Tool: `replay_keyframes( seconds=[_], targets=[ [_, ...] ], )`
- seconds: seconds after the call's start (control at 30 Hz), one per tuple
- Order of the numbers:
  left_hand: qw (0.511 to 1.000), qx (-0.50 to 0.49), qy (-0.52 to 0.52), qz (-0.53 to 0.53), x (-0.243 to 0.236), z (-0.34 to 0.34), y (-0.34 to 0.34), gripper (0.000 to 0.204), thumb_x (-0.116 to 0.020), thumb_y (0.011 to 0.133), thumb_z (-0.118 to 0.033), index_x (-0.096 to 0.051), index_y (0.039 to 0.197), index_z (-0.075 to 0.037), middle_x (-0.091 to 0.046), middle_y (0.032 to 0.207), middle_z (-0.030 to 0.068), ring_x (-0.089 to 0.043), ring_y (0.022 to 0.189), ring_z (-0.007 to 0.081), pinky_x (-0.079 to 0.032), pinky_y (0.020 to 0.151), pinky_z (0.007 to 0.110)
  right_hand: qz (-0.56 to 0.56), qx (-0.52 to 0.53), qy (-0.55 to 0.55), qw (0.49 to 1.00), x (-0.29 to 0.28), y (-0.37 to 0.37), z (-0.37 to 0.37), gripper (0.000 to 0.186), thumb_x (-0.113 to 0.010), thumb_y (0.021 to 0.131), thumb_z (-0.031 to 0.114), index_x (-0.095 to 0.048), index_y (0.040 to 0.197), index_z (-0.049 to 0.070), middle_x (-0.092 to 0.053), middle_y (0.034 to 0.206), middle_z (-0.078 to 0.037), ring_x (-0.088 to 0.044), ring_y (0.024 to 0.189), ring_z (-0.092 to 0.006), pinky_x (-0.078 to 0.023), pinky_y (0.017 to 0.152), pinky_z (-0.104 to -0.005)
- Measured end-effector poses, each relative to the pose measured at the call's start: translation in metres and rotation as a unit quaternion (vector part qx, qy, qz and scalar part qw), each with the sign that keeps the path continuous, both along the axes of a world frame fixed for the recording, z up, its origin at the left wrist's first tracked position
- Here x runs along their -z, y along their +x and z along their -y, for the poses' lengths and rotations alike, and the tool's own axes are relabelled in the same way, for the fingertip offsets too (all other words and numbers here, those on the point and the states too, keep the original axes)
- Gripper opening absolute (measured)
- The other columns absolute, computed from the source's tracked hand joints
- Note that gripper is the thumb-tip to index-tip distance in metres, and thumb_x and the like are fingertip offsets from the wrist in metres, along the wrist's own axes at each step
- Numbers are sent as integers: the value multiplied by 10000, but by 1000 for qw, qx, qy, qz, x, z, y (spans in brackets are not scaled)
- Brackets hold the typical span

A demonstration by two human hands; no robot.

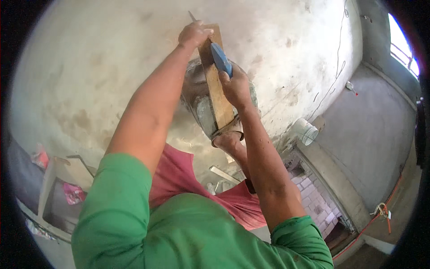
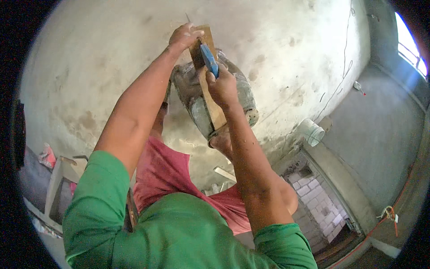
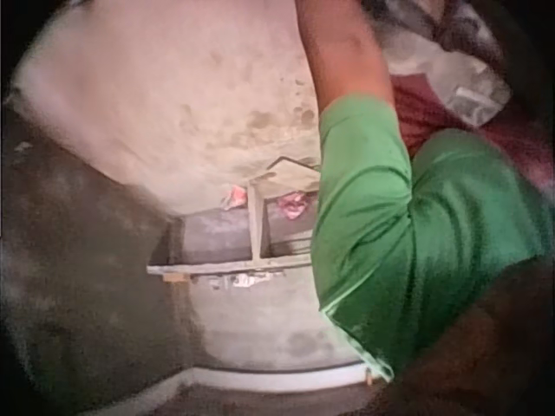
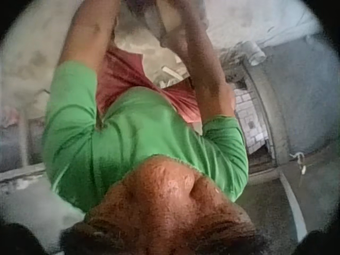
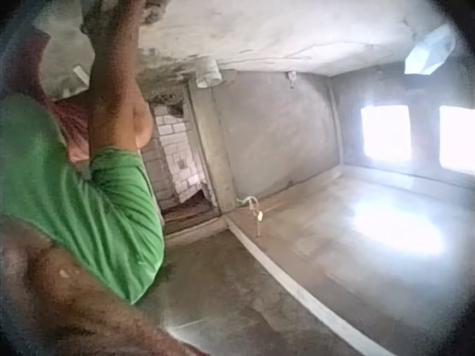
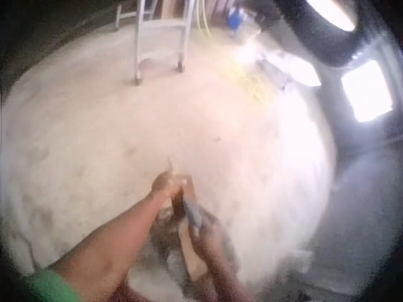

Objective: The person marks a wooden board with a pencil and cuts it using a hand saw.

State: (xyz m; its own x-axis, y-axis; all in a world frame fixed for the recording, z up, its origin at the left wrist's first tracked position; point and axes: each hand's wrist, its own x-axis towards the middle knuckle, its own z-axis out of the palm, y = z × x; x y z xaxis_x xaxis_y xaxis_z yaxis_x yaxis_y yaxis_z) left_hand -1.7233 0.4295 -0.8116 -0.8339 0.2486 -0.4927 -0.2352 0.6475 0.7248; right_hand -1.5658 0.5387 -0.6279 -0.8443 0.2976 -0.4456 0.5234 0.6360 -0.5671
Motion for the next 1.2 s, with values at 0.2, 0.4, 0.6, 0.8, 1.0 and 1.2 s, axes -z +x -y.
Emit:
replay_keyframes(
  seconds=[0.2, 0.4, 0.6, 0.8, 1.0, 1.2],
  targets=[
    [996, -35, 61, 57, -5, 5, 6, 808, -766, 777, -533, -578, 1331, 25, -626, 1307, 233, -594, 1241, 339, -473, 1029, 417, 108, 67, 0, 992, -83, 63, 5, 393, -582, 925, 203, -583, 1278, 30, -672, 1004, -279, -676, 970, -445, -525, 860, -422],
    [995, -16, 71, 65, 6, 22, 8, 857, -741, 818, -522, -501, 1410, 50, -553, 1395, 268, -550, 1302, 340, -432, 1085, 397, 211, 96, -10, 973, -239, 149, -7, 393, -557, 936, 106, -575, 1310, -14, -687, 1037, -244, -702, 983, -249, -523, 830, -349],
    [994, -40, 95, -30, 3, -8, 8, 765, -707, 839, -530, -566, 1351, 20, -631, 1313, 216, -600, 1225, 350, -455, 1053, 390, 56, 73, 11, 996, -33, 67, -13, 404, -615, 929, 175, -588, 1305, 32, -662, 985, -282, -683, 929, -405, -522, 813, -386],
    [983, -101, 143, 52, 40, 37, 7, 768, -713, 856, -536, -550, 1382, -1, -700, 1056, 124, -636, 849, 210, -523, 696, 338, 74, 21, -28, 997, -54, 56, 8, 406, -584, 951, 173, -566, 1334, 38, -670, 985, -235, -672, 915, -292, -512, 835, -366],
    [975, -106, 162, 112, 15, 22, 7, 750, -719, 855, -521, -559, 1371, 0, -685, 1164, 147, -666, 941, 211, -545, 657, 344, 156, 2, 37, 987, -247, 171, -17, 423, -603, 934, 105, -555, 1330, -36, -697, 1040, -230, -714, 991, -265, -536, 840, -358],
    [987, -88, 133, 31, 10, -3, 11, 724, -608, 914, -535, -566, 1346, 44, -616, 1327, 236, -590, 1243, 347, -435, 1072, 391, 82, 88, -8, 993, -42, 90, -6, 390, -599, 927, 147, -580, 1305, 52, -655, 887, -253, -707, 820, -321, -529, 746, -370]
  ],
)
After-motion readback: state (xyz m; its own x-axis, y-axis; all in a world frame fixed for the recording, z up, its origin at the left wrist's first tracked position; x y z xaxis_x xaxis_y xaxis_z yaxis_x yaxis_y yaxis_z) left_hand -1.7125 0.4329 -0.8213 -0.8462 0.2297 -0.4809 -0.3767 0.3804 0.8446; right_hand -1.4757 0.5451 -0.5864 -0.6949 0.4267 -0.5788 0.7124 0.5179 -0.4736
